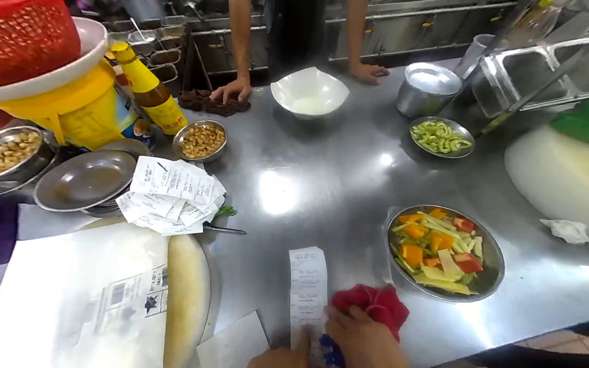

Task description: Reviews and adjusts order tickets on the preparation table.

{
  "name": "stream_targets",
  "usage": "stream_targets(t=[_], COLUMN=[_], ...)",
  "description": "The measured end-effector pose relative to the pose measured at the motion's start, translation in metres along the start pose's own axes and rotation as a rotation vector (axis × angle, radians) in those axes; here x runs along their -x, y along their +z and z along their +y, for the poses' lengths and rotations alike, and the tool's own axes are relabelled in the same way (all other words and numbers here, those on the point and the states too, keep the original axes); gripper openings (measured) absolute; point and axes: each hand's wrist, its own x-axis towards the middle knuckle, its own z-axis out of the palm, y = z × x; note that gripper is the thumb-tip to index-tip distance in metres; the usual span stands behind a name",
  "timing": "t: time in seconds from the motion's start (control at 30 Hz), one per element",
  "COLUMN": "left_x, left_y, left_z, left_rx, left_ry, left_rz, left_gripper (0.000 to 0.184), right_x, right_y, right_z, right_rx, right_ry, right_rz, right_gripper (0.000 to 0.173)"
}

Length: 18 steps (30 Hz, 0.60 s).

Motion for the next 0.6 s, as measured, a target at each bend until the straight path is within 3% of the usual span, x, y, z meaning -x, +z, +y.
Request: stream_targets(t=[0.1, 0.17, 0.27, 0.33, 0.47, 0.6], left_x=[-0.015, -0.036, -0.08, -0.1, -0.107, -0.111], left_y=[-0.03, -0.052, -0.078, -0.086, -0.094, -0.103], left_z=[-0.018, -0.032, -0.049, -0.057, -0.058, -0.055], left_rx=[0.019, -0.043, -0.194, -0.289, -0.32, -0.258], left_ry=[0.084, 0.208, 0.402, 0.406, 0.359, 0.332], left_rz=[0.024, 0.156, 0.204, 0.15, 0.098, 0.028], left_gripper=[0.045, 0.043, 0.069, 0.088, 0.099, 0.093], right_x=[-0.003, -0.004, -0.002, 0.0, 0.002, 0.0], right_y=[0.006, 0.007, 0.013, 0.015, 0.019, 0.018], right_z=[0.001, -0.002, -0.005, -0.007, -0.006, -0.004], right_rx=[0.032, 0.049, 0.101, 0.115, 0.134, 0.123], right_ry=[0.011, 0.023, 0.037, 0.039, 0.027, 0.053], right_rz=[0.029, 0.015, 0.065, 0.088, 0.135, 0.095], right_gripper=[0.028, 0.031, 0.029, 0.026, 0.029, 0.056])
